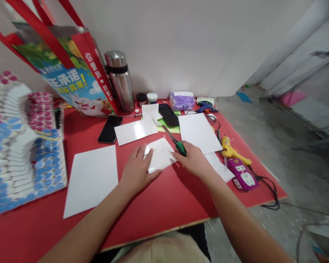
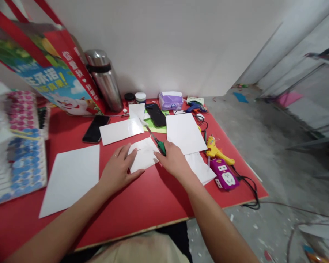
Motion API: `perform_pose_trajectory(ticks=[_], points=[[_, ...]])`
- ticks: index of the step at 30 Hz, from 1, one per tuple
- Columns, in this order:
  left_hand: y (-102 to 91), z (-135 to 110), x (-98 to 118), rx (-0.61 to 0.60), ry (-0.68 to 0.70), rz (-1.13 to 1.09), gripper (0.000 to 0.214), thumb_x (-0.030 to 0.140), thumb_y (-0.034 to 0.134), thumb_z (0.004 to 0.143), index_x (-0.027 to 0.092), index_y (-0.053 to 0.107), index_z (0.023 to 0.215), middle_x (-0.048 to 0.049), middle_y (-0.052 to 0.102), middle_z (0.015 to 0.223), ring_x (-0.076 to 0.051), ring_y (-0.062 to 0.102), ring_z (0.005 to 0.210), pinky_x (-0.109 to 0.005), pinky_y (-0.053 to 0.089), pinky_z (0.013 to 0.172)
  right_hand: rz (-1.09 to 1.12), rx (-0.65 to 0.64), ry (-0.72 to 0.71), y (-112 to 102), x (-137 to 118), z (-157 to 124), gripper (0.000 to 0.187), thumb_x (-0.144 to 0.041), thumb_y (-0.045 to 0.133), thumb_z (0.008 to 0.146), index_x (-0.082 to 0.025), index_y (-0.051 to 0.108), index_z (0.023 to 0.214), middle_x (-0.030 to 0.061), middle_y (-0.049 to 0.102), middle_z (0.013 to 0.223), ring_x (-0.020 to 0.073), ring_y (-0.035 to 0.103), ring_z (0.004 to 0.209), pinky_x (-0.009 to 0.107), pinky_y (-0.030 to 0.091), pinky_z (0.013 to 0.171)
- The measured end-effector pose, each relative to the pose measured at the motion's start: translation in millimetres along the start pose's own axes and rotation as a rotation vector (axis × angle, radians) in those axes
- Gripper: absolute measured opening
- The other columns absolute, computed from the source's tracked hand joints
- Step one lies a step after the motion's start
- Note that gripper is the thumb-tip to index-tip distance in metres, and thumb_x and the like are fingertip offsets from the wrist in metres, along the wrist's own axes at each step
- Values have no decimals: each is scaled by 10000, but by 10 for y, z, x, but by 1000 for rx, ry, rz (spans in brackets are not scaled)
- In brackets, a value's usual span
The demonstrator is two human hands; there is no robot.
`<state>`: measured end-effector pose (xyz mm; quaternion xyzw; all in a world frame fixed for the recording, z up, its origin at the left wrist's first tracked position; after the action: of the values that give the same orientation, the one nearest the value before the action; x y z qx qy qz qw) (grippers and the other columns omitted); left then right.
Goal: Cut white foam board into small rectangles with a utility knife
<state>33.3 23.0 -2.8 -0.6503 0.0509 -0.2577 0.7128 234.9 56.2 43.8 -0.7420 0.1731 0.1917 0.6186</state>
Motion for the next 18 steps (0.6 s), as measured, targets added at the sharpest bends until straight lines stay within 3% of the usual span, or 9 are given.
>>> perform_pose_trajectory(ticks=[6,9,12,15,18], points=[[-51,-34,-100,3,45,-50,771,585,680,895,102,534,1478,-250,451,1573,-447,445,1414,-588,418,1149,-101,-98,-35,153,28,63,174,-310,641,936,-197,539,853,86,667,894,200,595,790,279,358,665],[-87,-32,-135,-4,65,-82,772,598,704,873,141,543,1473,-220,471,1572,-434,459,1410,-595,429,1142,-57,-4,-43,131,25,36,171,-293,637,916,-202,533,814,82,662,865,205,603,778,286,377,666],[-122,-19,-187,-2,84,-113,661,564,650,924,160,582,1443,-207,505,1551,-425,494,1387,-620,411,1146,223,42,-27,124,-79,68,137,-332,605,917,-208,561,876,20,632,699,185,603,646,280,414,610],[-142,-11,-240,2,101,-144,478,379,546,997,180,605,1427,-184,529,1538,-381,520,1383,-617,384,1170,538,-87,-24,266,-264,208,151,-349,625,883,-218,571,935,-51,571,549,155,554,482,262,429,509],[-142,-11,-282,-1,94,-174,477,272,517,984,158,586,1442,-178,547,1525,-362,522,1394,-618,365,1190,590,-169,-37,434,-393,393,128,-223,656,793,-220,549,861,-58,576,538,141,564,465,244,437,480]])
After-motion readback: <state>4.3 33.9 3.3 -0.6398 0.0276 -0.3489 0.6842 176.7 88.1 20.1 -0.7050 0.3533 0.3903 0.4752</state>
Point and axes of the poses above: each hand's wrist, its own z-axis towards the middle knuckle, its own y-axis out of the palm, x = y × z, the point moved 5 cm from there along z, towards the middle knuckle
